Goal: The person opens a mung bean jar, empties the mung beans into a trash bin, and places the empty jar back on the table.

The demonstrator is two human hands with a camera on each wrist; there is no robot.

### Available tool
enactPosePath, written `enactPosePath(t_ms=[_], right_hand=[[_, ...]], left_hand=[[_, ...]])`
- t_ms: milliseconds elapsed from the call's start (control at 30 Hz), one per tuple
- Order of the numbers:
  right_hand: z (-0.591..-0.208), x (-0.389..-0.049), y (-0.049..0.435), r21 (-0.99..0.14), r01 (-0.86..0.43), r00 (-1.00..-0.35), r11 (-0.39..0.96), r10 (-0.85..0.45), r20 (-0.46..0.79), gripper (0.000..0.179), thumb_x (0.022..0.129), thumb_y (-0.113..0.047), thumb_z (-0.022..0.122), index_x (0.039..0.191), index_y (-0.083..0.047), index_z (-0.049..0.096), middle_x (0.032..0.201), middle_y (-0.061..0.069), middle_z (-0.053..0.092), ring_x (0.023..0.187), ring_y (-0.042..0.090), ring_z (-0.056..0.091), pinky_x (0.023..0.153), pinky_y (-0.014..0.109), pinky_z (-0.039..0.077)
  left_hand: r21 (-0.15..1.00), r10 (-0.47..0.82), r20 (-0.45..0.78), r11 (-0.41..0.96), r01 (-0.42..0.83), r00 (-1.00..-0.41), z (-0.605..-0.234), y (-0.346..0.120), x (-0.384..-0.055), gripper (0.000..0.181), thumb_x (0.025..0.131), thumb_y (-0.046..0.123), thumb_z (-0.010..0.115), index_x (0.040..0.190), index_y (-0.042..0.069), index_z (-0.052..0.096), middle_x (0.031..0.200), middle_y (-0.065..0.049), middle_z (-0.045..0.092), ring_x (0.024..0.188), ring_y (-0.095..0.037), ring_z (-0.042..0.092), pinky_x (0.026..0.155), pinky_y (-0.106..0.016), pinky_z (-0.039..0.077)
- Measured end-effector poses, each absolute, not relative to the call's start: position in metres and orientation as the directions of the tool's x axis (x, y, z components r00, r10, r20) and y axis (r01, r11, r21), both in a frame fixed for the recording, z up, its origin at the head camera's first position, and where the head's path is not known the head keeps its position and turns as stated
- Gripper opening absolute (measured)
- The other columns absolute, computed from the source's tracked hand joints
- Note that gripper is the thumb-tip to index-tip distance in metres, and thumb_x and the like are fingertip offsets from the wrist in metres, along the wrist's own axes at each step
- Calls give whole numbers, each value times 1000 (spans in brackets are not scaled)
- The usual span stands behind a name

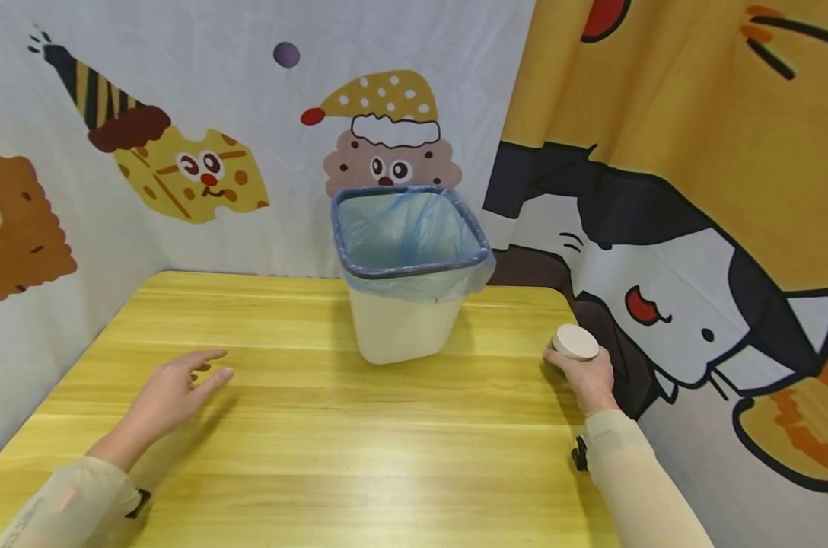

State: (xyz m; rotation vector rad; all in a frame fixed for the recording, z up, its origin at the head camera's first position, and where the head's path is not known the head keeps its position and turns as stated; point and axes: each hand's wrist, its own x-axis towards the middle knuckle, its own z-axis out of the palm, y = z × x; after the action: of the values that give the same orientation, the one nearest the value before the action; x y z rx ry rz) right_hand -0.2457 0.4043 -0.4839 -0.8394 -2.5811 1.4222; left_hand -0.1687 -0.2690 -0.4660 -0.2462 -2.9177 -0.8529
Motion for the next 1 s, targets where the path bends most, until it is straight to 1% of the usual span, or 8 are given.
enactPosePath(t_ms=[200,400,567,733,867,1000], right_hand=[[-487,-243,402,-806,411,-857,426,481,-183,119,89,-43,86,169,1,10,170,31,27,151,47,36,129,67,31],[-487,-239,398,-791,398,-878,464,441,-183,118,89,-47,85,169,1,12,168,30,31,148,45,39,126,65,35],[-485,-234,390,-786,375,-903,491,386,-190,119,89,-50,85,169,1,13,166,30,33,146,44,40,123,63,37],[-484,-229,382,-800,336,-929,497,316,-194,115,89,-49,86,168,0,19,165,27,38,145,43,43,120,59,40],[-484,-226,377,-803,325,-940,500,265,-216,116,89,-52,85,169,-1,18,165,26,39,145,42,44,118,56,42],[-482,-222,370,-787,306,-950,536,225,-216,118,88,-53,86,169,-1,17,165,26,39,147,43,43,118,56,42]], left_hand=[[523,131,140,832,186,-981,-467,-268,-168,59,110,44,60,150,0,58,145,-34,61,118,-55,68,93,-67,60],[524,131,134,832,182,-982,-468,-266,-168,57,110,41,61,150,1,58,145,-33,62,119,-55,68,93,-67,60],[534,132,129,826,181,-983,-469,-265,-168,59,110,44,60,151,1,57,148,-32,60,122,-54,67,95,-66,60],[541,136,130,821,185,-982,-471,-263,-169,59,110,43,60,151,0,57,149,-32,59,123,-54,67,96,-66,60],[541,139,134,819,190,-981,-472,-262,-170,58,110,43,59,150,0,58,149,-32,59,122,-54,67,96,-66,60],[549,141,129,814,189,-982,-472,-260,-170,57,111,42,60,150,0,58,150,-32,59,123,-54,66,97,-66,59]])
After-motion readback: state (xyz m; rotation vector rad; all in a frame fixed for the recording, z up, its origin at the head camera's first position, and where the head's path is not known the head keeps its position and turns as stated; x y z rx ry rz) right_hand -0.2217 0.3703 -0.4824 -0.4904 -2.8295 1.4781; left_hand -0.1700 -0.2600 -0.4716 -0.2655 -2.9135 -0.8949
